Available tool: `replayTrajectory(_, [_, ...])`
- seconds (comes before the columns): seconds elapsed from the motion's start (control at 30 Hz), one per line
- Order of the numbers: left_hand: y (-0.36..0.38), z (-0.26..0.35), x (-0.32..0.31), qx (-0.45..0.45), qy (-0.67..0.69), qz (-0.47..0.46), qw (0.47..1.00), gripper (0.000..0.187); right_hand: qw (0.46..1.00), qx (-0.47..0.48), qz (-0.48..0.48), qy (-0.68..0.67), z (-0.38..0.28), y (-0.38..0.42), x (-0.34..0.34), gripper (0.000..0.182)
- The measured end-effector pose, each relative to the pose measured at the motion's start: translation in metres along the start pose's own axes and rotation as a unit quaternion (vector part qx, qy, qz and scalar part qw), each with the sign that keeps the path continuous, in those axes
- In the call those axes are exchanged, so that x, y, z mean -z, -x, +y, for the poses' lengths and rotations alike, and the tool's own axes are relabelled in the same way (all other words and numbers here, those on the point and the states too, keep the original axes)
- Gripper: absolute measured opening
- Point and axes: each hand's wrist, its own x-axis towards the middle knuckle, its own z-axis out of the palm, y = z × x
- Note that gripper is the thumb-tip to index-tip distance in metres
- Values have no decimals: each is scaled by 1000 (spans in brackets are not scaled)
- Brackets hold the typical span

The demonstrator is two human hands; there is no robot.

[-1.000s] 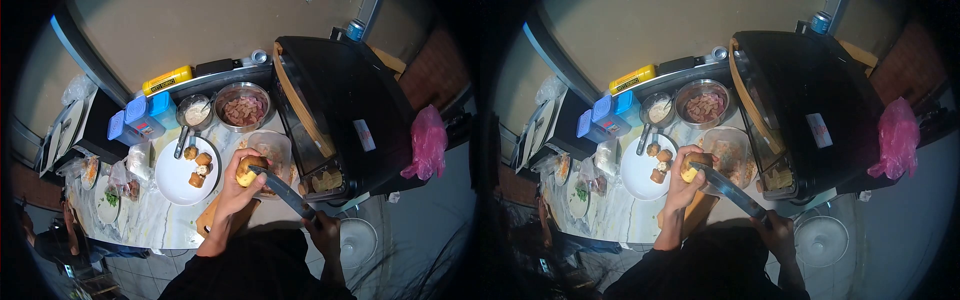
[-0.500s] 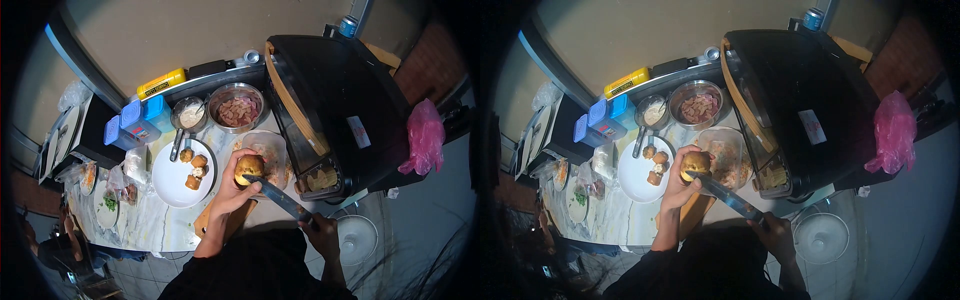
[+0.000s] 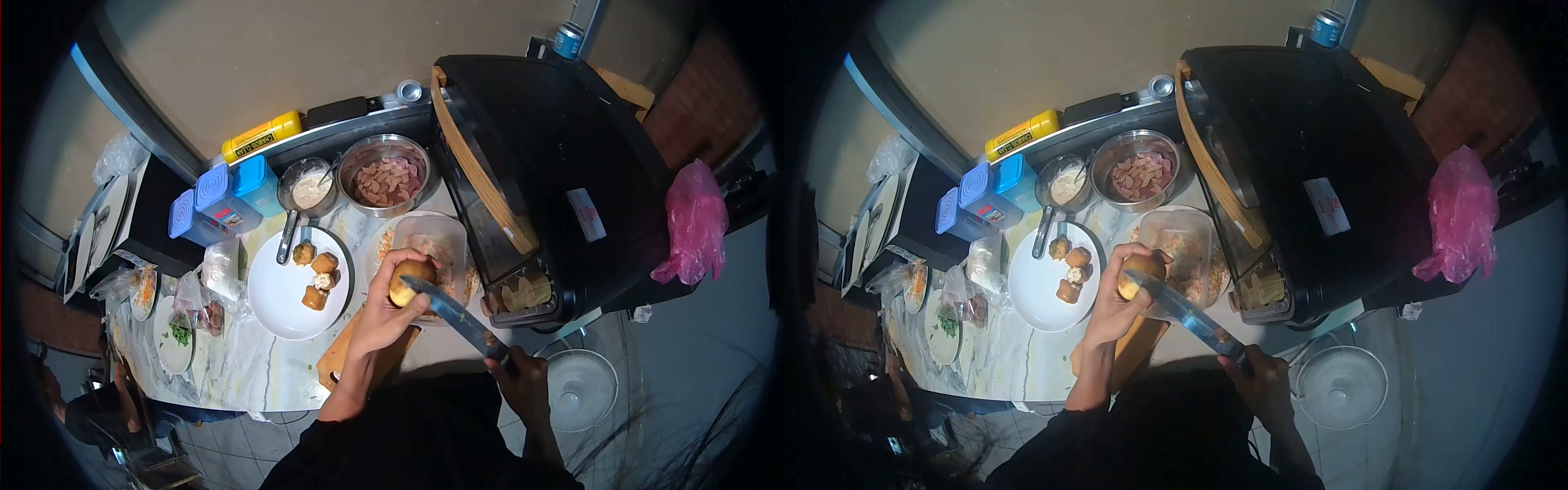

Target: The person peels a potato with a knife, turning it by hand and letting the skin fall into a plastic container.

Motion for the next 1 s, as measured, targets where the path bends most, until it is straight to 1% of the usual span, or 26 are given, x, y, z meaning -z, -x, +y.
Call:
replayTrajectory(0.07, [2,0,-3,61,28,31,997,49,1000,-13,-7,-7,-1,0,0,36])
replayTrajectory(0.1, [1,0,-3,61,27,31,997,49,1000,-25,-13,-14,-1,0,0,36])
replayTrajectory(0.17, [-1,-3,-4,18,10,10,1000,48,999,-29,-13,-15,-3,1,0,36])
replayTrajectory(0.2, [-2,-4,-6,19,10,9,1000,48,999,-33,-13,-16,-3,1,0,36])
replayTrajectory(0.27, [-3,-7,-7,-11,41,13,999,53,999,-35,-6,-18,0,3,-2,35])
replayTrajectory(0.3, [-4,-8,-6,-12,41,12,999,53,999,-35,0,-19,2,3,-3,34])
replayTrajectory(0.33, [-4,-8,-4,-23,26,2,999,57,999,-36,0,-19,1,3,-1,34])
replayTrajectory(0.37, [-4,-8,-2,-35,10,-9,999,62,999,-30,-9,-6,1,2,2,30])
replayTrajectory(0.4, [-3,-6,-1,-35,10,-9,999,62,1000,-24,-19,7,0,2,4,27])
replayTrajectory(0.47, [0,3,0,27,40,7,999,72,1000,-17,-17,10,-1,3,8,26])
replayTrajectory(0.5, [0,5,2,27,40,7,999,72,1000,-11,-15,14,-1,3,9,26])
replayTrajectory(0.57, [1,9,6,34,12,14,999,78,1000,1,-12,13,0,4,13,26])
replayTrajectory(0.7, [0,9,9,17,-16,2,1000,80,999,24,-9,24,3,5,14,28])
replayTrajectory(0.77, [-1,12,8,4,-61,-3,998,78,999,25,-9,23,3,4,13,29])
replayTrajectory(1.0, [0,13,9,13,-71,2,997,75,999,35,-10,5,-2,0,16,30])
